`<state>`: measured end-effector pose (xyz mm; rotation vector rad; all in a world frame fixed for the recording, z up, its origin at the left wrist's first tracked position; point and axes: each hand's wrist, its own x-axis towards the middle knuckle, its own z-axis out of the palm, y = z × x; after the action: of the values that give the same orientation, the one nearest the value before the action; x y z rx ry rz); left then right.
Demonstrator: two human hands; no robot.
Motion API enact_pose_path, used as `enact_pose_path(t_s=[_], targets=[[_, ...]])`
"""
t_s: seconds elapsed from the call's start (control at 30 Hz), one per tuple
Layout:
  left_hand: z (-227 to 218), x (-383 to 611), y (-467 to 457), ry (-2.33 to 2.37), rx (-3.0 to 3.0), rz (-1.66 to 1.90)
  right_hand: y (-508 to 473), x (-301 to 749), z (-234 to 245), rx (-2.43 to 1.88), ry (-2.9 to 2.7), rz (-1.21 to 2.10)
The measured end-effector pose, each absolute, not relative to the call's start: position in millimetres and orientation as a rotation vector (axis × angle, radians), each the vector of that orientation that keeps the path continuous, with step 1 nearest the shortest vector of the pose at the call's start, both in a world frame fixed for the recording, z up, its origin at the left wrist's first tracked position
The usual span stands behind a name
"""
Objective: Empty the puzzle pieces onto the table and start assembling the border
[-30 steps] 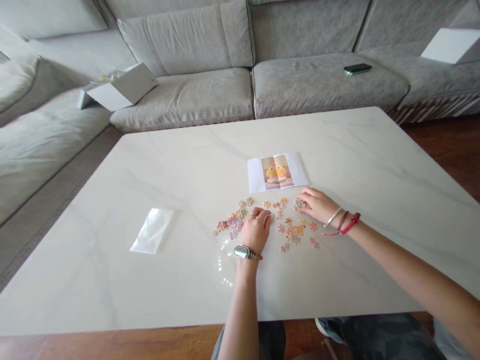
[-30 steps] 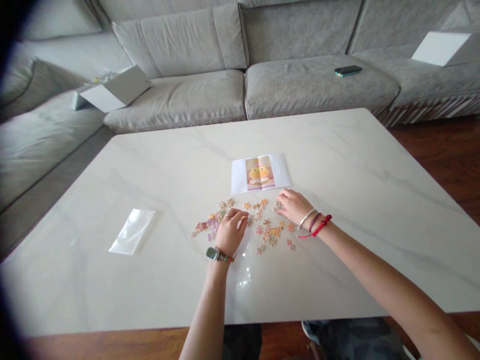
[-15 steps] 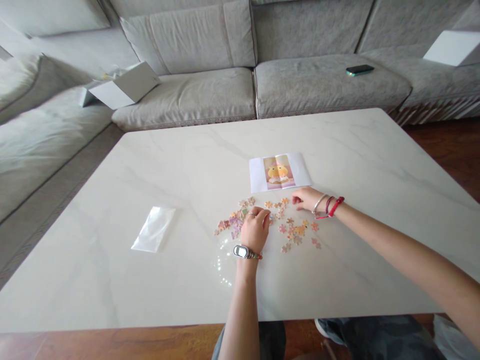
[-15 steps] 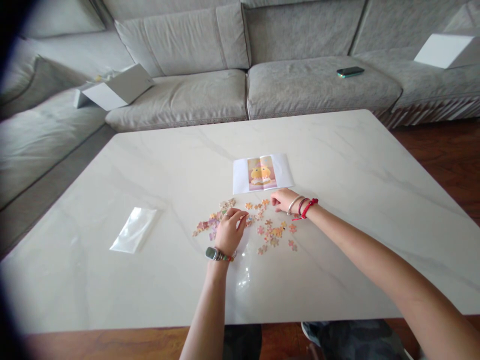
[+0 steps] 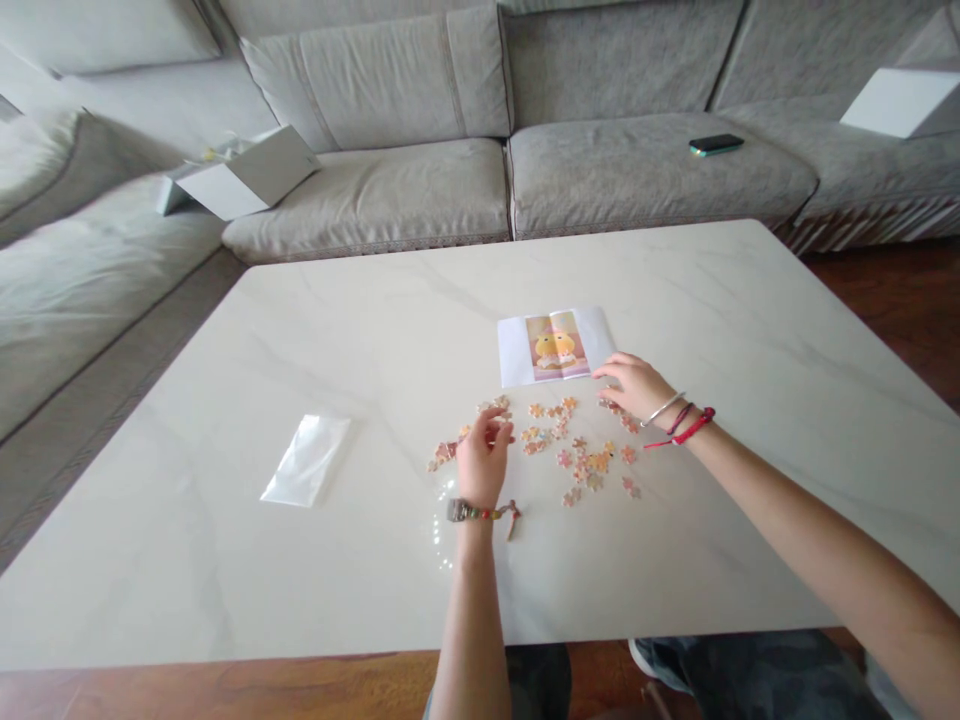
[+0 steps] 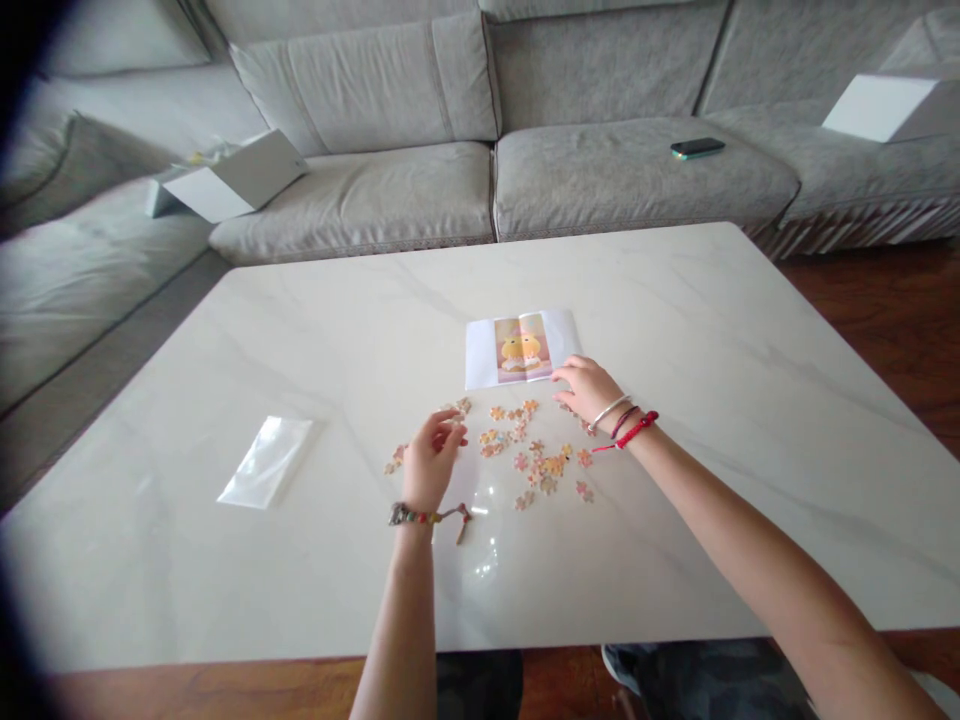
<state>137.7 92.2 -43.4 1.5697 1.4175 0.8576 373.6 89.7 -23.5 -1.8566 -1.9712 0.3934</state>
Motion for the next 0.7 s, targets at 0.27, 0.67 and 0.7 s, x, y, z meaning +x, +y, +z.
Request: enact_pose_path(t_s=[0.27,0.67,0.7], targets=[[-49,87,99,1.885,1.758,0.530,101,384,-40,-2.017,-2.210,0.565],[-46,86,99,1.910,1.746,0.466,124,370,-25,-1.616,-1.686,1.088],[-45,85,99,1.917,1.718,0.528,124,351,-22,-1.535,-1.680,1.095]])
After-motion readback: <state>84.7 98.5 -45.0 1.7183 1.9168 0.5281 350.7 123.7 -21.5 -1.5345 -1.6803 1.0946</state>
